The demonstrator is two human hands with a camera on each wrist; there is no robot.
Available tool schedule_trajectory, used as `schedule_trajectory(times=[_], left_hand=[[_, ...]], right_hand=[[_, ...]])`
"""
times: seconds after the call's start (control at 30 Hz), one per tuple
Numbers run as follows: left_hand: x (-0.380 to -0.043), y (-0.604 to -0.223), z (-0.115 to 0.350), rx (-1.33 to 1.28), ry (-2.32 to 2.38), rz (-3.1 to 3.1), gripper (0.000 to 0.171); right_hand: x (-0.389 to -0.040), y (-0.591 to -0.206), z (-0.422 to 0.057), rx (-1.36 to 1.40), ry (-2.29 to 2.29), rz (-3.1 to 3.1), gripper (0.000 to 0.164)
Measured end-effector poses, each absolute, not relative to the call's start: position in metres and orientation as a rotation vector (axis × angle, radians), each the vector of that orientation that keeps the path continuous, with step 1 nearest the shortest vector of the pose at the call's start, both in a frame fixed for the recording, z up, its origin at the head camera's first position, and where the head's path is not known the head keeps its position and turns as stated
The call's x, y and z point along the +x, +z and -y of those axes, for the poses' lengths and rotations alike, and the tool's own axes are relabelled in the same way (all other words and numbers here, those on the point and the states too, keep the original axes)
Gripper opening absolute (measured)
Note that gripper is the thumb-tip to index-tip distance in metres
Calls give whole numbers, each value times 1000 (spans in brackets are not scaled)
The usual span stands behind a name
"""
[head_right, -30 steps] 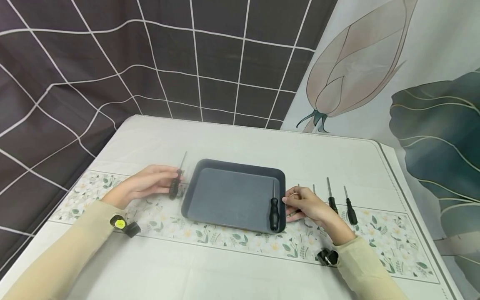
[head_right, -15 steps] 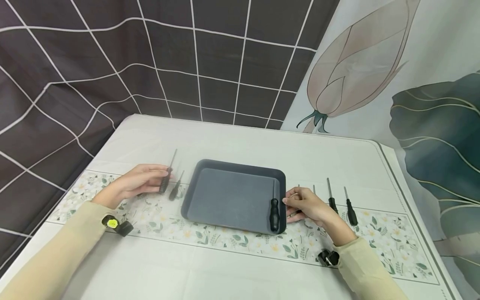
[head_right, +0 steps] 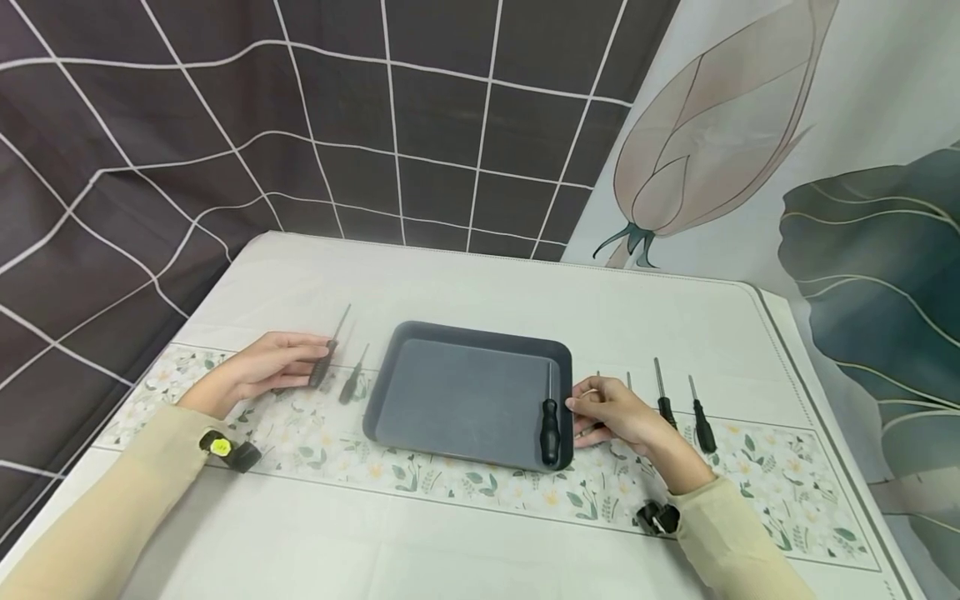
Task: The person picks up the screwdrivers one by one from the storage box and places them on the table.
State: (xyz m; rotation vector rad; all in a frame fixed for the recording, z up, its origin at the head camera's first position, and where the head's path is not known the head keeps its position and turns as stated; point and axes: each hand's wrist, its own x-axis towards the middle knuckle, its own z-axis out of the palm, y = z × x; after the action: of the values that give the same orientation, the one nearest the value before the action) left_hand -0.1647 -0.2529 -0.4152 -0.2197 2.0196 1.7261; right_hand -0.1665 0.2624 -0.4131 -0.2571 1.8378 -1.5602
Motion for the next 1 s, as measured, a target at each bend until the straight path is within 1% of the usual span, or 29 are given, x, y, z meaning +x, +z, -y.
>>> schedule_trajectory(times=[0.5, 0.7, 1.0], left_hand=[[-161, -420, 260, -230, 1764, -2023, 53], [-162, -422, 261, -281, 1790, -2000, 49], [-163, -424, 259, -342, 1769, -2052, 48]], right_hand=[[-166, -413, -263, -258, -1562, -1835, 38], [-166, -413, -262, -250, -1563, -1837, 38], [-166, -414, -262, -249, -1559, -1846, 40]])
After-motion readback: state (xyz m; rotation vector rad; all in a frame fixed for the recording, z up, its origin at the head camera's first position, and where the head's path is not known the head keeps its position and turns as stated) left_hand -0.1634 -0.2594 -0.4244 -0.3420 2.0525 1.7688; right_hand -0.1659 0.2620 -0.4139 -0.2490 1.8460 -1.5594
